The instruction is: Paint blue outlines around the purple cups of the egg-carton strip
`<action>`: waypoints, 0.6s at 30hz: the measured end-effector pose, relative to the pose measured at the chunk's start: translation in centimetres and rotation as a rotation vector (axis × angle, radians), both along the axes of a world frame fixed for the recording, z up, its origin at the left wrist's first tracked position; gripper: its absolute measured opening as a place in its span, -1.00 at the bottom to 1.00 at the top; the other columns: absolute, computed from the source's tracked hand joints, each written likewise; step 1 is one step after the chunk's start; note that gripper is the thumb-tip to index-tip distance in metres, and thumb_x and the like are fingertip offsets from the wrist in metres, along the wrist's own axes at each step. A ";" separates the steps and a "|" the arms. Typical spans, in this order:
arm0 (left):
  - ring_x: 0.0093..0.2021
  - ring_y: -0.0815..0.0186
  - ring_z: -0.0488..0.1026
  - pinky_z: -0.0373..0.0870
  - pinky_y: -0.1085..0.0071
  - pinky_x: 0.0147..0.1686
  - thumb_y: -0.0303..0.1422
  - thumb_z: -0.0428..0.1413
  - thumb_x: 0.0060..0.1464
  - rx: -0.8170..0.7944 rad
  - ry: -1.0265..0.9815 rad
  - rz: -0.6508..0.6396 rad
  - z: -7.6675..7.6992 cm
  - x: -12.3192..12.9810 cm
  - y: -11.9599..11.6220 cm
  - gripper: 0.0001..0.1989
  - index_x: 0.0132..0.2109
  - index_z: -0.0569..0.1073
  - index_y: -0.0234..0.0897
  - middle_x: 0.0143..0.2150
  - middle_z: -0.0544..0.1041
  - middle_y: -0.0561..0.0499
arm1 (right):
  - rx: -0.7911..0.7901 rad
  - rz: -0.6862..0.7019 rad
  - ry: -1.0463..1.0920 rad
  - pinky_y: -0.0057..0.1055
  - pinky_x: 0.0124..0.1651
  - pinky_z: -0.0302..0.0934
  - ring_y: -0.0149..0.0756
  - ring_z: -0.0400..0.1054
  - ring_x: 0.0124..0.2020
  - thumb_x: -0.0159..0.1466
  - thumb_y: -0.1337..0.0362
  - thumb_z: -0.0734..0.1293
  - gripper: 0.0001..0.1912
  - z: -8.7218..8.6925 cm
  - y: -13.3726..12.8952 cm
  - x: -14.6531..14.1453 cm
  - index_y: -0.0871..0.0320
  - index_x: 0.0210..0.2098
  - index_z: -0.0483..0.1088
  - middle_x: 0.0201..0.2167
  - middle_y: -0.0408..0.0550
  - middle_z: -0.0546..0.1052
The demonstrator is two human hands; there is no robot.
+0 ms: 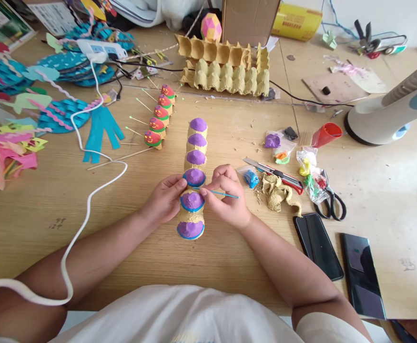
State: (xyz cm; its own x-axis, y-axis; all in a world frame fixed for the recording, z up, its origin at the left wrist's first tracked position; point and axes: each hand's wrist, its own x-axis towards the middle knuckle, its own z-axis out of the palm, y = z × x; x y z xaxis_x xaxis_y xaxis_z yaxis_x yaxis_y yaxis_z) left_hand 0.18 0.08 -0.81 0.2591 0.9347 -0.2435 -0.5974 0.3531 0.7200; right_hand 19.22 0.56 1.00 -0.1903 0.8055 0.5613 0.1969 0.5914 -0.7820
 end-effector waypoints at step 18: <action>-0.38 0.40 0.54 0.46 0.45 -0.30 -0.11 0.53 -0.11 0.066 0.122 0.070 -0.2 0.0 -0.1 -0.63 -0.38 0.64 -0.30 -0.37 0.66 0.02 | -0.018 -0.008 -0.013 -0.17 -0.07 0.29 -0.27 0.34 -0.20 0.28 0.36 0.50 -0.84 0.1 0.1 0.1 0.06 -0.39 0.49 -0.27 -0.13 0.34</action>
State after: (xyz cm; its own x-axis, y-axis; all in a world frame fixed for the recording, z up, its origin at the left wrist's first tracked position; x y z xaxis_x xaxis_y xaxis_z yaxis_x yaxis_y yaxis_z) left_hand 0.23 -0.05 -0.96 0.1649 0.9643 -0.2070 -0.5256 0.2635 0.8089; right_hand 19.36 0.64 1.12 -0.1912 0.8168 0.5444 0.2114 0.5759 -0.7897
